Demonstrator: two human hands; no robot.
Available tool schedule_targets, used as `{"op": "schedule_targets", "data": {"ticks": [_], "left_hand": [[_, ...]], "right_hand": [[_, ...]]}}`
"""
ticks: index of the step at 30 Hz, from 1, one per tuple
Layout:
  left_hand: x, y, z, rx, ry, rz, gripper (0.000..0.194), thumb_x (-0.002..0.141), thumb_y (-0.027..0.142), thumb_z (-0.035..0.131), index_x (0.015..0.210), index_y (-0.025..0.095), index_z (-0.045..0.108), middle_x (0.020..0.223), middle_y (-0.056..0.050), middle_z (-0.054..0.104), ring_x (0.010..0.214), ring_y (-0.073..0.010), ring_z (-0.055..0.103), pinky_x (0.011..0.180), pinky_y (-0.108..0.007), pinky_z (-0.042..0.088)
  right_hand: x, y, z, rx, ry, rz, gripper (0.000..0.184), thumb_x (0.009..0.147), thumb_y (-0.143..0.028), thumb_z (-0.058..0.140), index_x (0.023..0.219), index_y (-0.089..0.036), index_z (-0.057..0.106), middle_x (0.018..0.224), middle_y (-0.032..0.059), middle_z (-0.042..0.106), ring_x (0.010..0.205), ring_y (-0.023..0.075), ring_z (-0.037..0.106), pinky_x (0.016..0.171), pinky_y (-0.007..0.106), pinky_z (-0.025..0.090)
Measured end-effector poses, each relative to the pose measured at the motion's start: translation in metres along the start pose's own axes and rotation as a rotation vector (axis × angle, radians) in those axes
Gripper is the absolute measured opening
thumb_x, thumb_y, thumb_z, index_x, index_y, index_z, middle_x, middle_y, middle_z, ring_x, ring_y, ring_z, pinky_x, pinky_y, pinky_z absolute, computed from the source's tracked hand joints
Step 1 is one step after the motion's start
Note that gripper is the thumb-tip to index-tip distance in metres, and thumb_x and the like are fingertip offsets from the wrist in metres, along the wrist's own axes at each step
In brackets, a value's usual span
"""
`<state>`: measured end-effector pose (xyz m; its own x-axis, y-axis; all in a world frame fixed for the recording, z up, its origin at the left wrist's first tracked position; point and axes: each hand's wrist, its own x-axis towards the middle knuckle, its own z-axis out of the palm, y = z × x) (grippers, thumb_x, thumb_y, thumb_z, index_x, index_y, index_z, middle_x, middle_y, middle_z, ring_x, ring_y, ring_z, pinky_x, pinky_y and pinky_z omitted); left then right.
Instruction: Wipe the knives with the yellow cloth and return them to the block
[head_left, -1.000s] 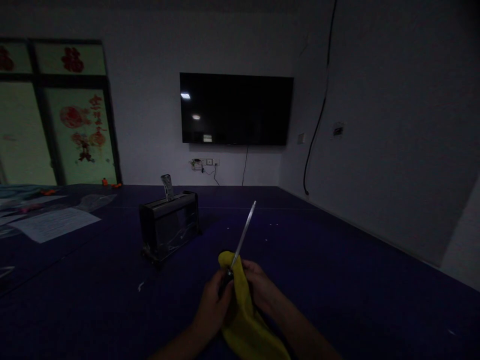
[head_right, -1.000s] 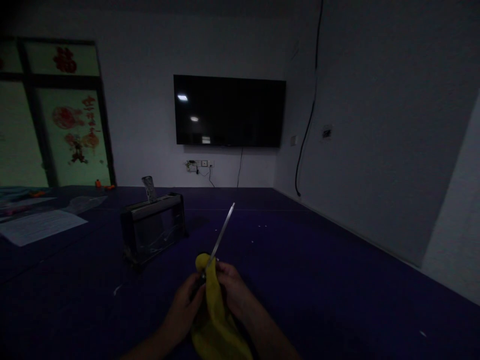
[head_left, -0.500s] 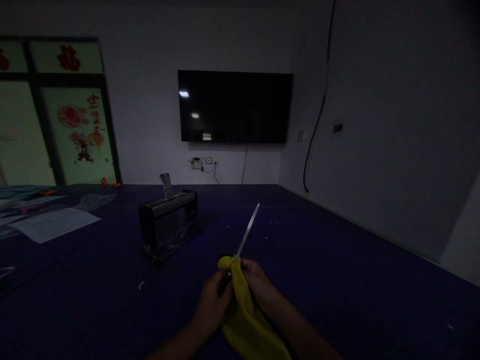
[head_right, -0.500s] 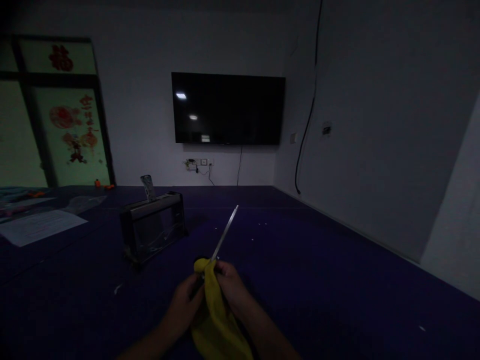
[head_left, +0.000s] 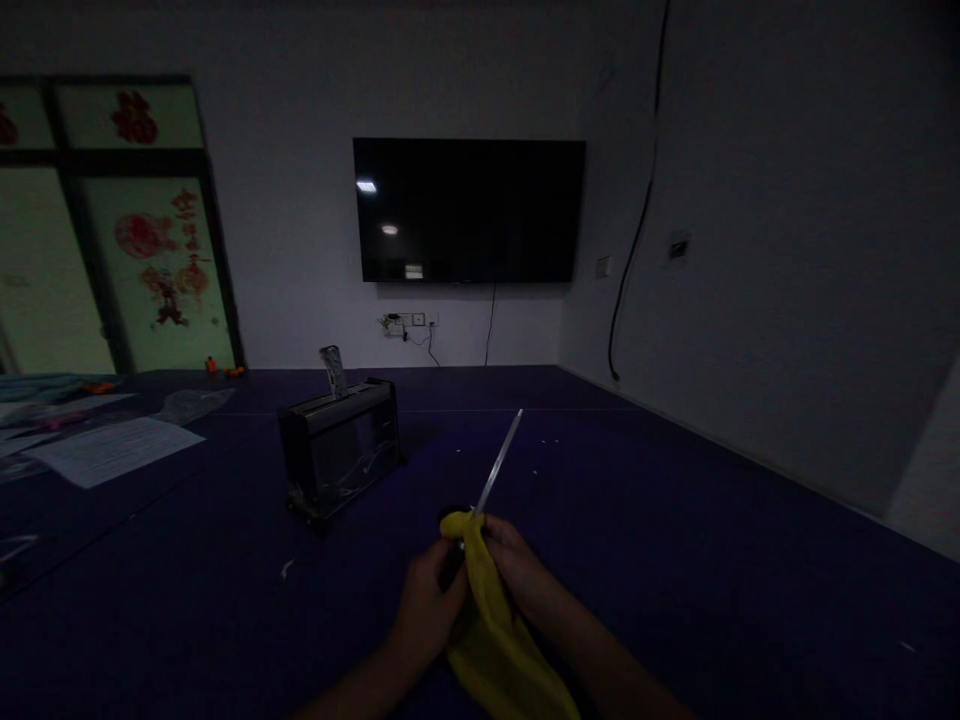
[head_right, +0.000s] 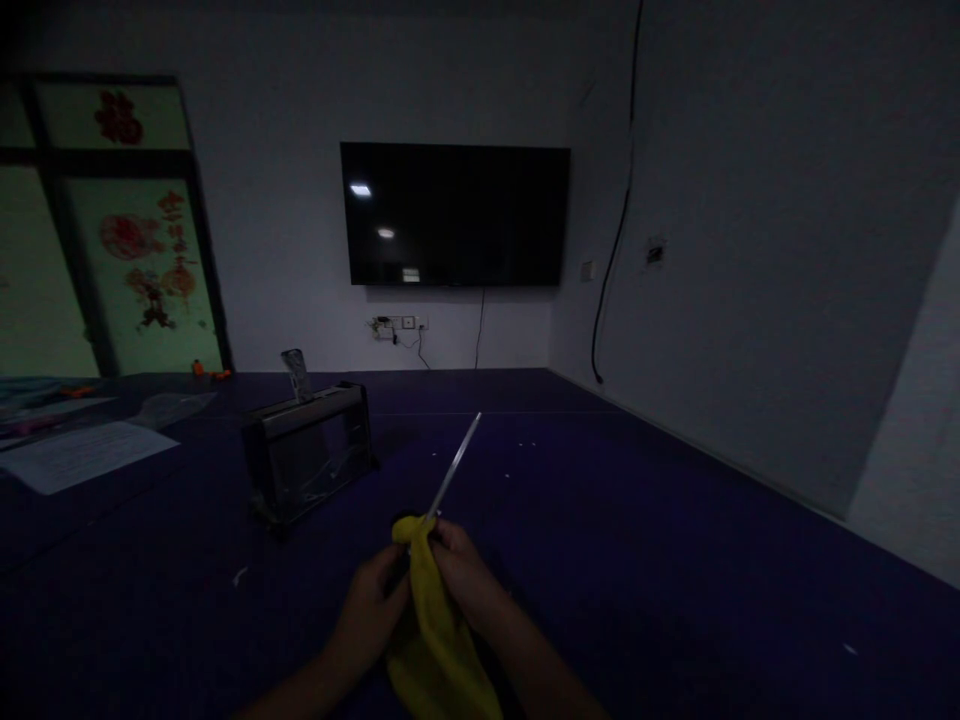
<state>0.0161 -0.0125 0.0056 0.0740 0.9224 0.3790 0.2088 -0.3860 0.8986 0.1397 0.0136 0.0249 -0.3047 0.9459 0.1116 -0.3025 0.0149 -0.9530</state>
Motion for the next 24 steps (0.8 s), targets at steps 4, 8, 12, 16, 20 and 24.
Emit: {"op": "schedule_targets", "data": {"ticks": [4, 8, 12, 16, 20, 24], "left_hand": [[0.001, -0.005, 0.000, 0.003, 0.000, 0.017, 0.026, 0.076, 0.032, 0.053, 0.092, 0.015, 0.066, 0.091, -0.009, 0.069, 0.083, -0.0224, 0.063, 0.075, -0.030, 0.048], [0.002, -0.010, 0.000, 0.015, -0.008, 0.016, 0.026, 0.077, 0.032, 0.052, 0.088, 0.013, 0.065, 0.084, -0.009, 0.069, 0.078, -0.0217, 0.062, 0.071, -0.030, 0.048], [0.003, -0.008, 0.001, -0.043, -0.028, -0.001, 0.027, 0.078, 0.034, 0.051, 0.089, 0.013, 0.064, 0.085, -0.009, 0.068, 0.080, -0.0217, 0.062, 0.071, -0.030, 0.048], [0.003, -0.006, 0.001, -0.071, -0.038, -0.006, 0.025, 0.077, 0.033, 0.052, 0.089, 0.013, 0.064, 0.088, -0.009, 0.069, 0.083, -0.0220, 0.062, 0.074, -0.030, 0.048], [0.002, -0.009, -0.001, -0.020, -0.037, 0.004, 0.022, 0.076, 0.030, 0.052, 0.085, 0.014, 0.064, 0.082, -0.008, 0.068, 0.077, -0.0207, 0.061, 0.071, -0.029, 0.047], [0.001, -0.012, -0.001, 0.004, -0.034, 0.010, 0.024, 0.075, 0.031, 0.052, 0.087, 0.014, 0.065, 0.083, -0.007, 0.068, 0.077, -0.0201, 0.061, 0.072, -0.028, 0.047]], "right_hand": [[-0.001, -0.002, 0.001, 0.010, -0.023, 0.020, 0.037, 0.060, -0.043, 0.073, 0.086, -0.017, 0.068, 0.072, 0.0032, 0.068, 0.070, 0.0203, 0.064, 0.072, 0.034, 0.047], [-0.001, -0.001, 0.000, 0.005, -0.003, 0.025, 0.037, 0.059, -0.042, 0.074, 0.085, -0.017, 0.068, 0.071, 0.0032, 0.068, 0.068, 0.0198, 0.064, 0.069, 0.033, 0.047], [0.000, 0.001, -0.001, 0.015, -0.008, 0.022, 0.037, 0.059, -0.042, 0.074, 0.084, -0.016, 0.068, 0.070, 0.0032, 0.068, 0.067, 0.0194, 0.064, 0.069, 0.032, 0.047], [0.002, 0.005, -0.003, -0.009, 0.027, 0.024, 0.036, 0.060, -0.044, 0.071, 0.082, -0.016, 0.067, 0.069, 0.0029, 0.068, 0.065, 0.0187, 0.063, 0.065, 0.031, 0.046], [0.004, 0.007, -0.005, -0.067, 0.125, 0.019, 0.034, 0.058, -0.043, 0.070, 0.079, -0.016, 0.067, 0.067, 0.0014, 0.067, 0.062, 0.0173, 0.061, 0.061, 0.029, 0.044], [0.005, 0.005, -0.005, -0.087, 0.119, 0.021, 0.033, 0.056, -0.043, 0.071, 0.075, -0.016, 0.067, 0.065, 0.0014, 0.066, 0.060, 0.0163, 0.059, 0.059, 0.028, 0.044]]}}
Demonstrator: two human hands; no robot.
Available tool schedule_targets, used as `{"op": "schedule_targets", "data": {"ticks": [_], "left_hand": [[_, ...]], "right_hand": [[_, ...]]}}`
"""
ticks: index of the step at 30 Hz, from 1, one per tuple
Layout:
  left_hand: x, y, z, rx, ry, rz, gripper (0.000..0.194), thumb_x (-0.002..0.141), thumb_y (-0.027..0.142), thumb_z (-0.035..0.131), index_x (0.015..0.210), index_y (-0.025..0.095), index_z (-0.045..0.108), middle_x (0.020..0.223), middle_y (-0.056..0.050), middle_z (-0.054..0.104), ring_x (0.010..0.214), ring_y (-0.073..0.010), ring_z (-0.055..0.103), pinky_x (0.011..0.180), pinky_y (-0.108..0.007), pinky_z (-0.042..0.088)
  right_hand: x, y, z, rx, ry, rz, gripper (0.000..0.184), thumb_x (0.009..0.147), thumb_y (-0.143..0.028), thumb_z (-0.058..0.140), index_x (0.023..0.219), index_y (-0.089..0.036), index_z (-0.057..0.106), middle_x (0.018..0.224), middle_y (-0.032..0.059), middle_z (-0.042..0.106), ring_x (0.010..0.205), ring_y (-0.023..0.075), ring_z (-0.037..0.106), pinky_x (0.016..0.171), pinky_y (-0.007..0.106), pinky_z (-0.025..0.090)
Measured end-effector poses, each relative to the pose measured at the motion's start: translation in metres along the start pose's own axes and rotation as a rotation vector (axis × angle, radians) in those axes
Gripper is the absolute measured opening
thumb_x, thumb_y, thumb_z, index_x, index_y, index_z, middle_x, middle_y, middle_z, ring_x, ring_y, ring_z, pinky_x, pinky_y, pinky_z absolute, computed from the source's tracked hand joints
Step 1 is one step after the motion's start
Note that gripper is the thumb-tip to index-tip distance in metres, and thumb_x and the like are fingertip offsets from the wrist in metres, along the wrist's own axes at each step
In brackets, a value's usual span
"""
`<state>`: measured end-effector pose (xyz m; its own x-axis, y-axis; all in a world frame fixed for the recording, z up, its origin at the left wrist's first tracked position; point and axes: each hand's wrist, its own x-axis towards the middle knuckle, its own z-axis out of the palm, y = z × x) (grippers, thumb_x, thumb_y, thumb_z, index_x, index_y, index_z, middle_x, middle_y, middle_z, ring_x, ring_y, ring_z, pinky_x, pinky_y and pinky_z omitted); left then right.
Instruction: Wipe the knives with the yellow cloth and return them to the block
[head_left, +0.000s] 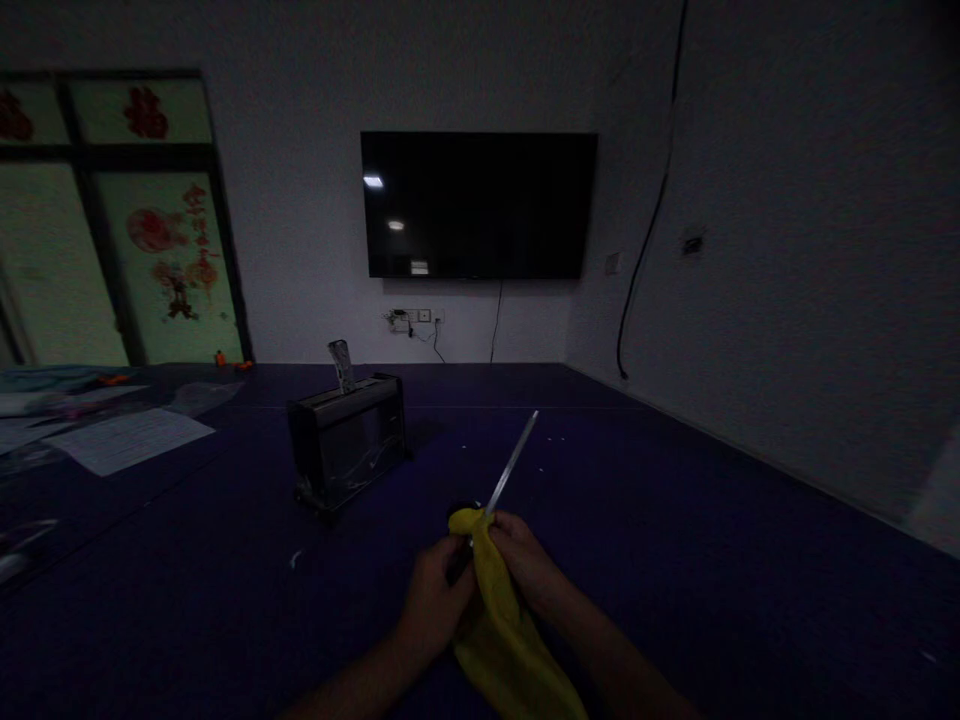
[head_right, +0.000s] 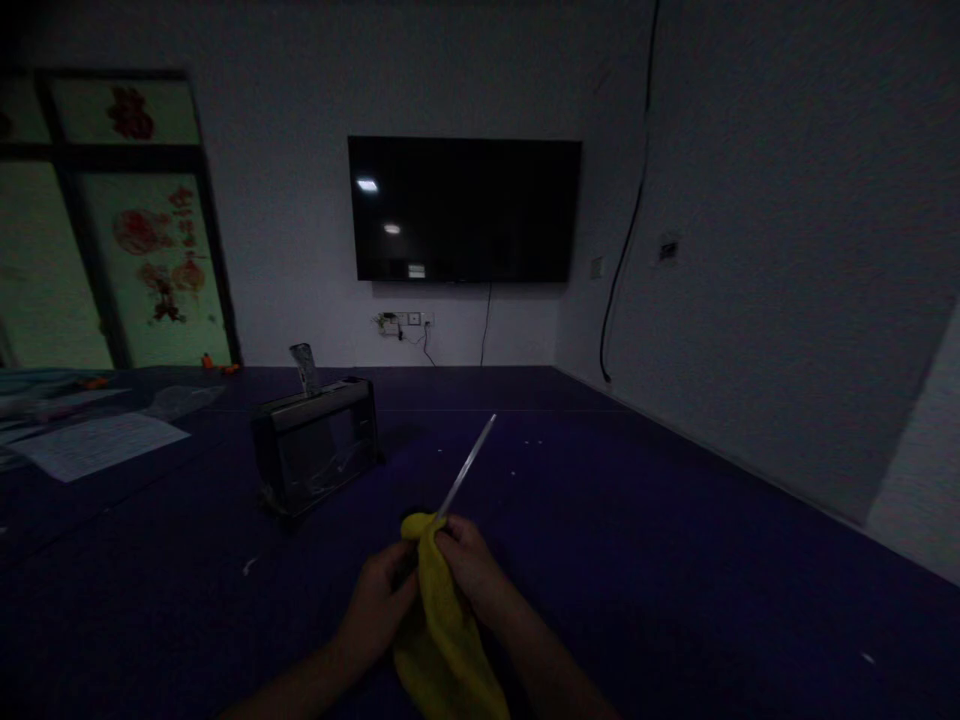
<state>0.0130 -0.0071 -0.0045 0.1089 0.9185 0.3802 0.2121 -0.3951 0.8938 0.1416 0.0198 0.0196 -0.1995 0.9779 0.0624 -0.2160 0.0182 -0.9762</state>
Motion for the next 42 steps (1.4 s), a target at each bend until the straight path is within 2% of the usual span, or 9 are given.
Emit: {"op": "schedule_targets", "data": {"ticks": [9, 12, 14, 21, 23, 28, 32, 37, 42], "left_hand": [[0.002, 0.004, -0.001, -0.044, 0.035, 0.007, 0.026, 0.076, 0.032, 0.052, 0.088, 0.014, 0.065, 0.084, -0.008, 0.068, 0.081, -0.0213, 0.062, 0.073, -0.029, 0.047], [0.003, 0.005, -0.002, -0.048, 0.054, -0.003, 0.028, 0.076, 0.034, 0.052, 0.092, 0.014, 0.065, 0.083, -0.007, 0.068, 0.080, -0.0210, 0.062, 0.071, -0.029, 0.047], [0.003, 0.005, -0.001, -0.034, 0.056, -0.005, 0.027, 0.077, 0.036, 0.052, 0.085, 0.014, 0.065, 0.078, -0.007, 0.067, 0.074, -0.0201, 0.061, 0.067, -0.027, 0.047], [0.004, 0.003, 0.000, 0.103, 0.101, -0.005, 0.029, 0.076, 0.042, 0.055, 0.075, 0.014, 0.063, 0.067, -0.004, 0.063, 0.063, -0.0169, 0.057, 0.056, -0.024, 0.042], [0.004, 0.004, -0.001, 0.121, 0.104, 0.005, 0.029, 0.077, 0.041, 0.054, 0.075, 0.014, 0.062, 0.067, -0.004, 0.064, 0.064, -0.0172, 0.058, 0.057, -0.024, 0.043], [0.002, 0.009, -0.003, 0.102, 0.082, 0.028, 0.024, 0.077, 0.035, 0.051, 0.081, 0.015, 0.064, 0.075, -0.006, 0.067, 0.071, -0.0189, 0.061, 0.063, -0.026, 0.045], [0.000, 0.011, -0.002, 0.099, 0.046, 0.027, 0.025, 0.077, 0.032, 0.051, 0.088, 0.014, 0.064, 0.082, -0.008, 0.068, 0.073, -0.0191, 0.061, 0.066, -0.026, 0.046], [0.000, 0.010, -0.001, 0.116, 0.049, 0.021, 0.022, 0.076, 0.030, 0.049, 0.080, 0.013, 0.063, 0.073, -0.007, 0.066, 0.068, -0.0187, 0.060, 0.061, -0.026, 0.044], [0.001, 0.011, -0.001, 0.096, 0.051, 0.013, 0.026, 0.077, 0.031, 0.049, 0.088, 0.013, 0.064, 0.080, -0.008, 0.068, 0.071, -0.0187, 0.061, 0.064, -0.026, 0.045]], "right_hand": [[0.002, 0.000, -0.002, 0.000, -0.066, -0.031, 0.036, 0.055, -0.047, 0.074, 0.072, -0.015, 0.070, 0.061, 0.0029, 0.066, 0.055, 0.0162, 0.059, 0.061, 0.030, 0.044], [0.008, 0.003, -0.007, -0.030, -0.001, -0.094, 0.036, 0.048, -0.045, 0.079, 0.066, -0.016, 0.071, 0.061, 0.0029, 0.066, 0.058, 0.0173, 0.059, 0.063, 0.031, 0.045], [0.011, 0.004, -0.010, -0.030, 0.066, -0.117, 0.035, 0.044, -0.044, 0.081, 0.062, -0.016, 0.070, 0.060, 0.0027, 0.066, 0.059, 0.0176, 0.058, 0.063, 0.030, 0.045], [0.007, 0.000, -0.012, 0.031, 0.121, -0.033, 0.036, 0.048, -0.047, 0.077, 0.061, -0.014, 0.068, 0.052, 0.0009, 0.063, 0.045, 0.0130, 0.052, 0.050, 0.026, 0.041], [0.004, -0.003, -0.010, 0.049, 0.096, -0.020, 0.037, 0.048, -0.047, 0.077, 0.062, -0.014, 0.068, 0.053, 0.0011, 0.064, 0.046, 0.0129, 0.053, 0.050, 0.026, 0.042], [-0.002, -0.008, -0.005, 0.068, -0.094, -0.011, 0.033, 0.052, -0.040, 0.078, 0.071, -0.015, 0.069, 0.061, 0.0014, 0.066, 0.053, 0.0137, 0.058, 0.059, 0.027, 0.045], [-0.004, -0.012, -0.006, 0.029, -0.190, -0.002, 0.037, 0.054, -0.040, 0.078, 0.078, -0.014, 0.069, 0.065, 0.0034, 0.067, 0.057, 0.0165, 0.061, 0.062, 0.030, 0.047], [-0.004, -0.014, -0.007, -0.032, -0.212, -0.034, 0.038, 0.056, -0.043, 0.077, 0.079, -0.015, 0.068, 0.070, 0.0044, 0.068, 0.067, 0.0194, 0.063, 0.070, 0.033, 0.048], [-0.003, -0.010, -0.005, 0.000, -0.201, -0.037, 0.040, 0.058, -0.044, 0.076, 0.083, -0.014, 0.068, 0.071, 0.0040, 0.068, 0.067, 0.0189, 0.063, 0.070, 0.032, 0.048]]}}
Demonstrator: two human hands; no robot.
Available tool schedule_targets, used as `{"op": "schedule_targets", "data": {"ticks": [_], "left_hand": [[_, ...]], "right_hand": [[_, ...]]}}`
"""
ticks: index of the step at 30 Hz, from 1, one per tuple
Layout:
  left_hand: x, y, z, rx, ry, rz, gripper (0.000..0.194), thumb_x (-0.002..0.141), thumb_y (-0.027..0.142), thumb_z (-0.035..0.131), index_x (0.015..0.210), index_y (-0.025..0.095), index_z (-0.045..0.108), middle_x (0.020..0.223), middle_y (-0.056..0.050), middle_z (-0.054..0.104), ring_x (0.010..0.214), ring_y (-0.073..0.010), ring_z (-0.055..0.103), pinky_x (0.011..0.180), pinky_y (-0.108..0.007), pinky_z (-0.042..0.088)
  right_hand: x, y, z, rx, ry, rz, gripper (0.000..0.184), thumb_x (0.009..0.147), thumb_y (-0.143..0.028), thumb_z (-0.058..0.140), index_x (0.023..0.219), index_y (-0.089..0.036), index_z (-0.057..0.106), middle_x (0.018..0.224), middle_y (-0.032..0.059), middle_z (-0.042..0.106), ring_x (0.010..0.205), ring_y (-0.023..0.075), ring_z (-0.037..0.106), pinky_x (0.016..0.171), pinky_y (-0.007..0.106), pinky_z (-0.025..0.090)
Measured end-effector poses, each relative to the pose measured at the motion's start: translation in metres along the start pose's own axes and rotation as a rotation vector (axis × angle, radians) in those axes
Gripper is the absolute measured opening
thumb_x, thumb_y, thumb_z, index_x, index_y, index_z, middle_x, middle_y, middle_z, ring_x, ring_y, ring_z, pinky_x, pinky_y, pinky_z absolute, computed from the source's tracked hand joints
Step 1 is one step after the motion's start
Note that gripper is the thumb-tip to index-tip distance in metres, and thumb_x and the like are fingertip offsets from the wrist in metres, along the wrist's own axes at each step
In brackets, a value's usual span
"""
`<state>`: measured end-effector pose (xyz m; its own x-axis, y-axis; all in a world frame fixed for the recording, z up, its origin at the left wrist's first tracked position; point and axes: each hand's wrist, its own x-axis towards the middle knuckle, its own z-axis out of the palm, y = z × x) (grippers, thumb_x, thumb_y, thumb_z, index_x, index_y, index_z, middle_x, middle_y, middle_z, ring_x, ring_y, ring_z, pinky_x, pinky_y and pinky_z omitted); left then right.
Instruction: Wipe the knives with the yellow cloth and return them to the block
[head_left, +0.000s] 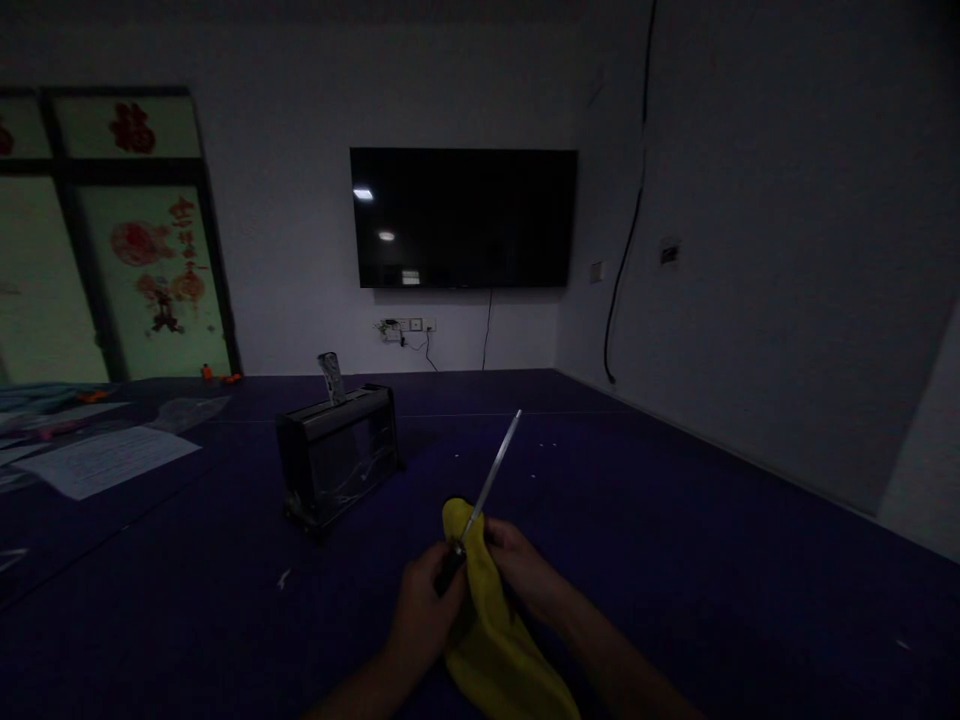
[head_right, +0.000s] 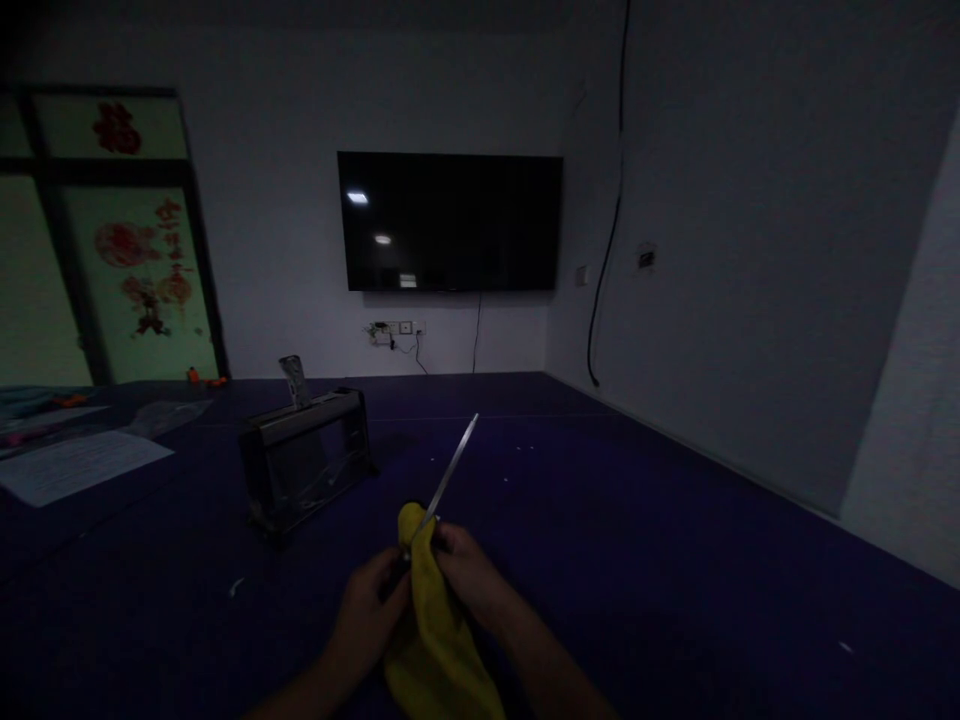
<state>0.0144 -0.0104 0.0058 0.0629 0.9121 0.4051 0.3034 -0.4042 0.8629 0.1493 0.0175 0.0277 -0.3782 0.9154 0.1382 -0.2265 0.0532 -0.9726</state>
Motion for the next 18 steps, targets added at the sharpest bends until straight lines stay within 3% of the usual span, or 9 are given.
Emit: {"op": "schedule_targets", "data": {"ticks": [11, 18], "left_hand": [[-0.0005, 0.0009, -0.0009, 0.026, 0.034, 0.001, 0.022, 0.076, 0.033, 0.050, 0.079, 0.015, 0.063, 0.071, -0.005, 0.066, 0.066, -0.0178, 0.059, 0.059, -0.025, 0.044], [-0.0001, 0.0022, -0.0009, 0.045, 0.057, 0.034, 0.023, 0.076, 0.033, 0.051, 0.077, 0.015, 0.064, 0.070, -0.005, 0.067, 0.066, -0.0176, 0.059, 0.060, -0.025, 0.045]], "right_hand": [[0.0022, 0.0067, -0.0006, 0.008, 0.127, -0.010, 0.038, 0.052, -0.047, 0.078, 0.068, -0.014, 0.067, 0.057, 0.0009, 0.064, 0.050, 0.0142, 0.056, 0.057, 0.028, 0.044], [0.0031, 0.0070, -0.0041, -0.043, 0.157, -0.021, 0.040, 0.052, -0.049, 0.077, 0.067, -0.014, 0.068, 0.055, 0.0001, 0.063, 0.051, 0.0138, 0.055, 0.057, 0.027, 0.043]]}}
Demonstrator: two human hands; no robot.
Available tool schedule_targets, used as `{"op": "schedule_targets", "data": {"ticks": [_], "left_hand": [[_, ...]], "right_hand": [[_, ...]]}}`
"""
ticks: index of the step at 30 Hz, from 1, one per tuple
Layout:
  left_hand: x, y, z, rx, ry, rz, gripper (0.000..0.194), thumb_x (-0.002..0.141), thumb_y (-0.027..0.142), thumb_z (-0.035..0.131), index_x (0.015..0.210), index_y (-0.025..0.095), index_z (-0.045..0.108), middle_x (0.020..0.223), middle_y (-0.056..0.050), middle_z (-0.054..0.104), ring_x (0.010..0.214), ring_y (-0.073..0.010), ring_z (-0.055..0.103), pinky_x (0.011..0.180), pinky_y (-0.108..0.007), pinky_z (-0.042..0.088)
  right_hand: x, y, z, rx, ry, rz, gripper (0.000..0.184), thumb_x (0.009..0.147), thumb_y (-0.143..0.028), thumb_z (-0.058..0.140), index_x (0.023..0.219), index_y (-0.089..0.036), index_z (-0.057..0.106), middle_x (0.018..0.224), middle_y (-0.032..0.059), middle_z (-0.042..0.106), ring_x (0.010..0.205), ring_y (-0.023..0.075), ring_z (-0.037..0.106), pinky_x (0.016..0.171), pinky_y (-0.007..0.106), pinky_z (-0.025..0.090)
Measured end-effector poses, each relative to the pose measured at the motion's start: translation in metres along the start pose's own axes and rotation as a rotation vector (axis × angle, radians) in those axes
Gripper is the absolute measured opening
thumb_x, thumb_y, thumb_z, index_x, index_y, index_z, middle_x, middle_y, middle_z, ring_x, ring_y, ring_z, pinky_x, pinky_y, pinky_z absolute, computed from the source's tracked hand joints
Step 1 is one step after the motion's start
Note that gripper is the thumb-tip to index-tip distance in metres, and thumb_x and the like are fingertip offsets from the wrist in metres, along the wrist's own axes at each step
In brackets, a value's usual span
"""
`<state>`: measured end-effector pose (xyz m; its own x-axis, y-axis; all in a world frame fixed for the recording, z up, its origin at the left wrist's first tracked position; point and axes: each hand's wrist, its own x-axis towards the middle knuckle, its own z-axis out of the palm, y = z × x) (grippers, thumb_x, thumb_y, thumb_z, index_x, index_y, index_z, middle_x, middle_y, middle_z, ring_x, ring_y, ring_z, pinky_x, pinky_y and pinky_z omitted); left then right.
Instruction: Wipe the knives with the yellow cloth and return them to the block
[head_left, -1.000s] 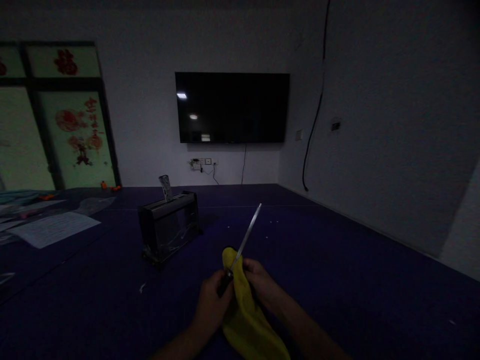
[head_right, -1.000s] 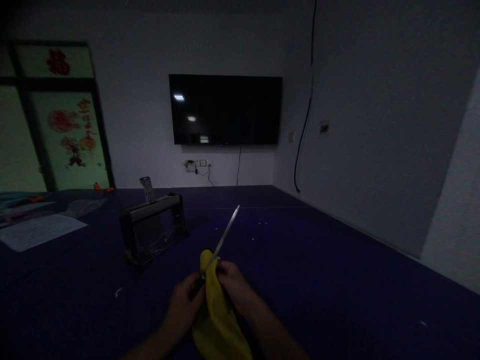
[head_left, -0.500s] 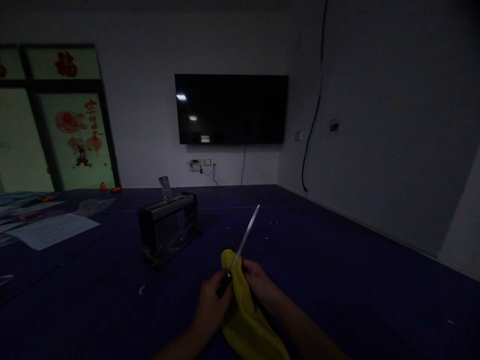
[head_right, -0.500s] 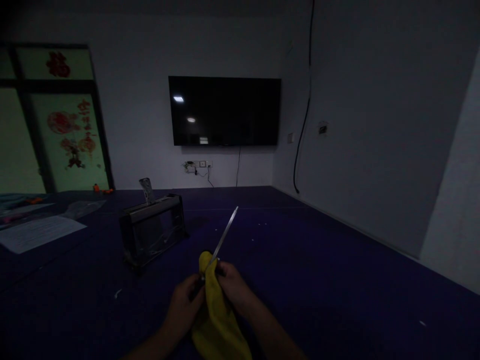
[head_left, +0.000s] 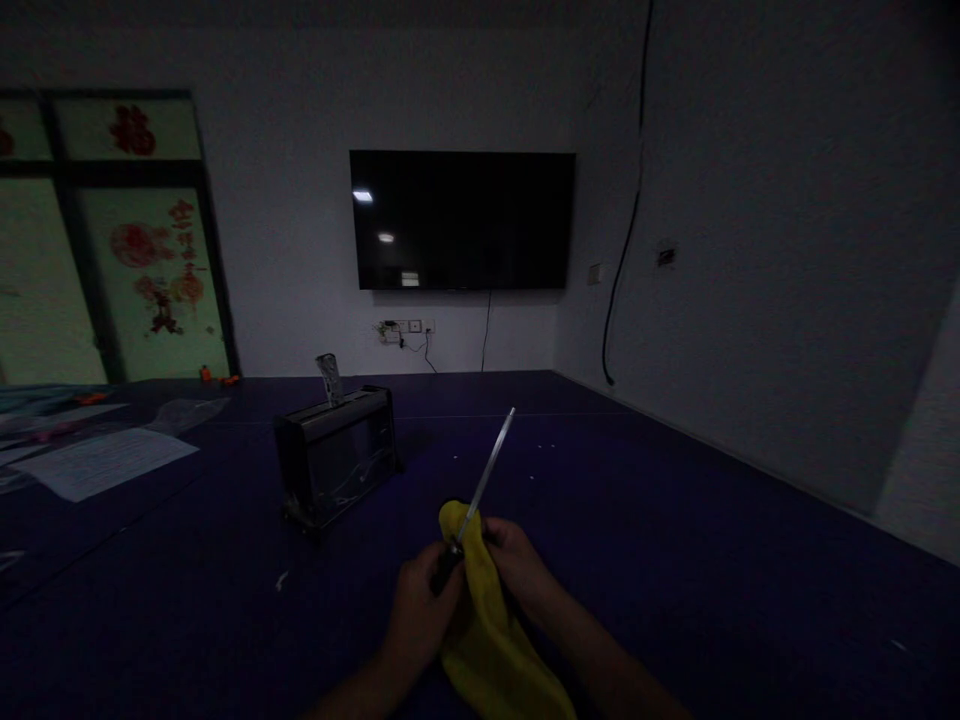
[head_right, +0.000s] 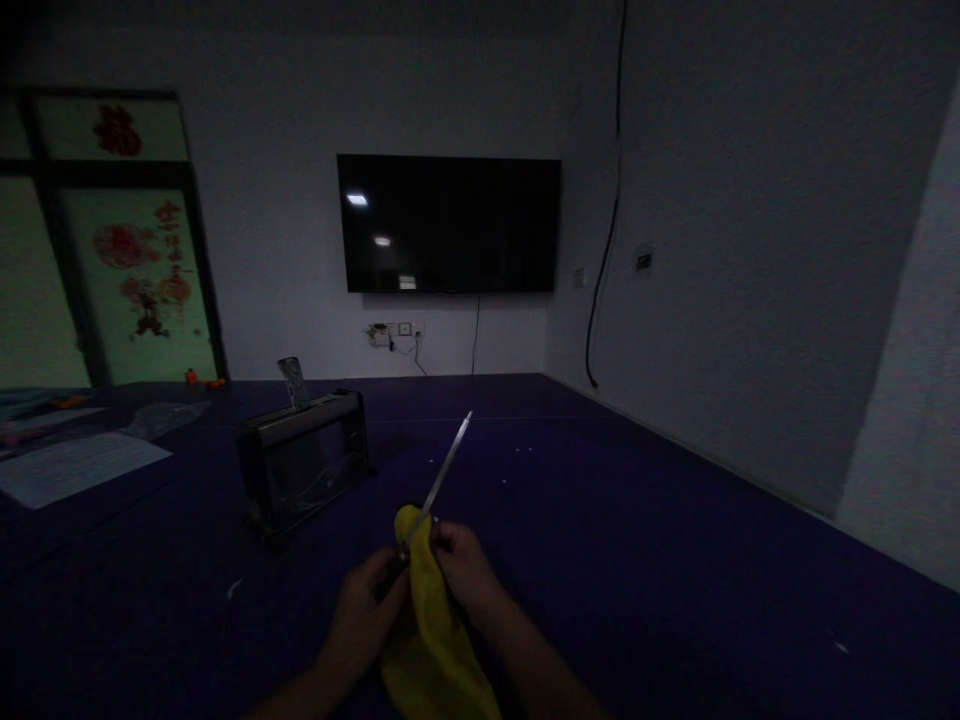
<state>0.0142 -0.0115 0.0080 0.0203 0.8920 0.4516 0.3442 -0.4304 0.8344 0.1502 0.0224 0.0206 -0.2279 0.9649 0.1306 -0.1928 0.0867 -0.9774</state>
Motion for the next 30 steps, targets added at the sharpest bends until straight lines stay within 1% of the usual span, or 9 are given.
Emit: {"op": "schedule_targets", "data": {"ticks": [3, 7, 14, 16, 18, 20, 22, 26, 30], "left_hand": [[0.000, -0.001, 0.000, -0.007, -0.008, 0.002, 0.023, 0.077, 0.033, 0.050, 0.080, 0.015, 0.064, 0.073, -0.005, 0.067, 0.068, -0.0176, 0.060, 0.062, -0.025, 0.045], [0.000, -0.002, 0.000, 0.039, -0.023, 0.000, 0.022, 0.077, 0.032, 0.050, 0.079, 0.014, 0.063, 0.070, -0.005, 0.066, 0.064, -0.0169, 0.059, 0.058, -0.024, 0.043], [-0.002, -0.008, -0.002, 0.100, -0.065, 0.046, 0.019, 0.078, 0.026, 0.048, 0.085, 0.016, 0.063, 0.073, -0.005, 0.068, 0.065, -0.0171, 0.062, 0.059, -0.024, 0.043], [-0.002, -0.010, -0.002, 0.141, -0.076, 0.057, 0.020, 0.077, 0.025, 0.048, 0.087, 0.016, 0.063, 0.075, -0.006, 0.068, 0.067, -0.0185, 0.063, 0.060, -0.025, 0.044], [-0.003, -0.012, -0.003, 0.193, -0.066, 0.057, 0.024, 0.077, 0.026, 0.049, 0.092, 0.016, 0.064, 0.081, -0.009, 0.069, 0.072, -0.0209, 0.064, 0.063, -0.027, 0.046], [-0.003, -0.014, -0.003, 0.227, -0.070, 0.055, 0.029, 0.076, 0.026, 0.049, 0.100, 0.016, 0.063, 0.088, -0.010, 0.070, 0.079, -0.0224, 0.065, 0.068, -0.029, 0.047], [-0.002, -0.015, -0.003, 0.243, -0.080, 0.052, 0.032, 0.076, 0.026, 0.049, 0.103, 0.017, 0.063, 0.090, -0.011, 0.070, 0.080, -0.0228, 0.065, 0.070, -0.030, 0.047], [-0.001, -0.015, -0.003, 0.228, -0.085, 0.064, 0.035, 0.076, 0.026, 0.049, 0.107, 0.016, 0.062, 0.091, -0.011, 0.070, 0.080, -0.0234, 0.066, 0.071, -0.031, 0.048], [-0.001, -0.013, -0.004, 0.194, -0.092, 0.051, 0.036, 0.075, 0.026, 0.050, 0.107, 0.018, 0.063, 0.096, -0.011, 0.069, 0.086, -0.0238, 0.065, 0.074, -0.031, 0.049]], "right_hand": [[0.000, 0.000, 0.001, -0.014, -0.005, -0.015, 0.040, 0.051, -0.050, 0.077, 0.066, -0.014, 0.068, 0.055, 0.0000, 0.063, 0.051, 0.0138, 0.055, 0.058, 0.028, 0.043], [-0.001, -0.002, 0.002, 0.006, -0.026, -0.019, 0.039, 0.050, -0.048, 0.078, 0.066, -0.014, 0.068, 0.057, 0.0006, 0.064, 0.053, 0.0141, 0.056, 0.059, 0.028, 0.043], [-0.004, -0.005, 0.001, 0.085, -0.141, -0.014, 0.027, 0.058, -0.035, 0.074, 0.074, -0.015, 0.068, 0.072, 0.0027, 0.068, 0.064, 0.0162, 0.061, 0.065, 0.028, 0.046], [-0.003, -0.003, 0.000, 0.075, -0.134, -0.003, 0.023, 0.060, -0.031, 0.071, 0.076, -0.016, 0.067, 0.073, 0.0022, 0.068, 0.066, 0.0165, 0.061, 0.064, 0.027, 0.046], [-0.003, -0.001, -0.001, 0.037, -0.112, 0.013, 0.021, 0.062, -0.029, 0.068, 0.078, -0.016, 0.067, 0.072, 0.0016, 0.068, 0.066, 0.0170, 0.061, 0.064, 0.028, 0.046], [-0.003, -0.001, 0.000, -0.007, -0.085, 0.017, 0.020, 0.064, -0.029, 0.065, 0.079, -0.016, 0.066, 0.070, 0.0007, 0.067, 0.065, 0.0170, 0.061, 0.064, 0.028, 0.046], [-0.004, -0.002, 0.001, -0.039, -0.065, 0.009, 0.020, 0.065, -0.030, 0.063, 0.080, -0.016, 0.065, 0.069, -0.0002, 0.066, 0.065, 0.0167, 0.060, 0.065, 0.028, 0.046], [-0.004, -0.002, 0.005, -0.083, -0.038, -0.025, 0.019, 0.065, -0.030, 0.061, 0.078, -0.017, 0.065, 0.068, -0.0009, 0.065, 0.067, 0.0169, 0.060, 0.063, 0.027, 0.045], [-0.004, -0.001, 0.007, -0.098, -0.025, -0.061, 0.020, 0.066, -0.033, 0.061, 0.076, -0.017, 0.066, 0.066, -0.0005, 0.065, 0.068, 0.0179, 0.059, 0.061, 0.027, 0.045]]}}
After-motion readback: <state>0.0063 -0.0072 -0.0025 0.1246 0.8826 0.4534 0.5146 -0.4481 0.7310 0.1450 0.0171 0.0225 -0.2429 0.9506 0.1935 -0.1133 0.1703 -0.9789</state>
